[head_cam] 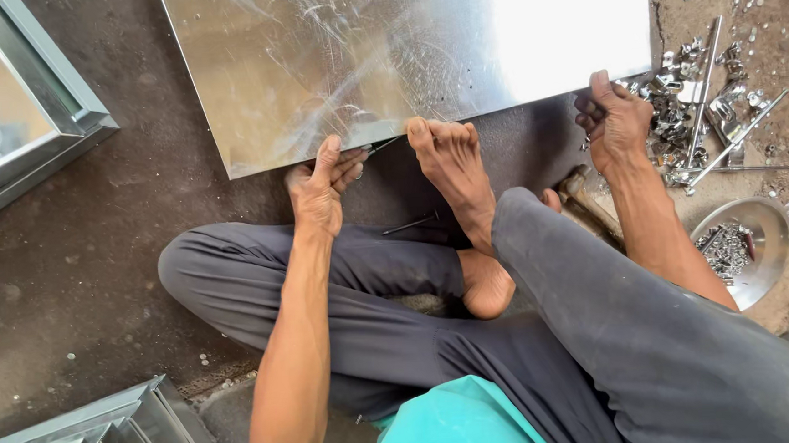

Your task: The person places hardware onto a metal sheet and uses a hammer and a punch to secure it, then folds the sheet into a box shape and repeats the hammering process on the seams and remaining hardware.

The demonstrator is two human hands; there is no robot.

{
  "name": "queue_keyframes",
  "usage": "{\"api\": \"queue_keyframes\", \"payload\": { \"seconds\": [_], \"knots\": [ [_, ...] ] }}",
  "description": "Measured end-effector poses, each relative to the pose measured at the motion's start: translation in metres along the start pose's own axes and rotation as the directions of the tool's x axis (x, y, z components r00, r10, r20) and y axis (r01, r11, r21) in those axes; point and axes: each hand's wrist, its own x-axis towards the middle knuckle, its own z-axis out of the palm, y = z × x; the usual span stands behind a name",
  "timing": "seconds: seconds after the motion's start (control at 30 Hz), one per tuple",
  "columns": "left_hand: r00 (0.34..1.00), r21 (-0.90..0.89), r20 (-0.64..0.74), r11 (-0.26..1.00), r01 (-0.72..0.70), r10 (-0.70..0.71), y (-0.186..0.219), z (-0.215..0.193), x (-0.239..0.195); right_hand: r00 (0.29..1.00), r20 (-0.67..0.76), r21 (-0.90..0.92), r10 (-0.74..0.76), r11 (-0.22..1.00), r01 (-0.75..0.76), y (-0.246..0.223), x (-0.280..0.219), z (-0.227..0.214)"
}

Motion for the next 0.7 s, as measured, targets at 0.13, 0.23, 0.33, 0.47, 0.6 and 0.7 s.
{"api": "queue_keyframes", "payload": {
  "seconds": [0.13,0.23,0.33,0.47,0.6,0.7],
  "knots": [
    [1.0,0.021,-0.015,1.0,-0.016,0.017,0.001,0.004,-0.005,1.0,-0.003,-0.01,-0.017,1.0,0.017,-0.006,-0.008,0.006],
    [0.998,0.535,0.033,0.842,-0.062,0.052,-0.008,0.004,-0.026,0.989,0.125,-0.424,-0.077,0.897,0.123,-0.018,-0.04,0.005],
    [0.662,0.711,0.693,-0.116,-0.694,0.283,-0.034,0.003,-0.061,0.622,0.654,-0.65,-0.431,0.099,0.753,0.037,-0.079,0.08],
    [0.804,0.791,0.579,-0.145,-0.594,-0.133,-0.048,0.008,-0.057,0.309,0.812,-0.491,-0.495,-0.295,0.819,0.069,-0.111,0.163],
    [0.86,0.822,0.507,0.329,-0.464,-0.053,-0.025,0.012,-0.054,0.269,0.798,-0.476,-0.539,-0.29,0.83,0.057,-0.115,0.164],
    [0.875,0.719,0.481,0.598,-0.355,-0.059,-0.013,0.028,-0.061,0.353,0.809,-0.505,-0.469,-0.248,0.827,0.053,-0.121,0.158]
  ]
}}
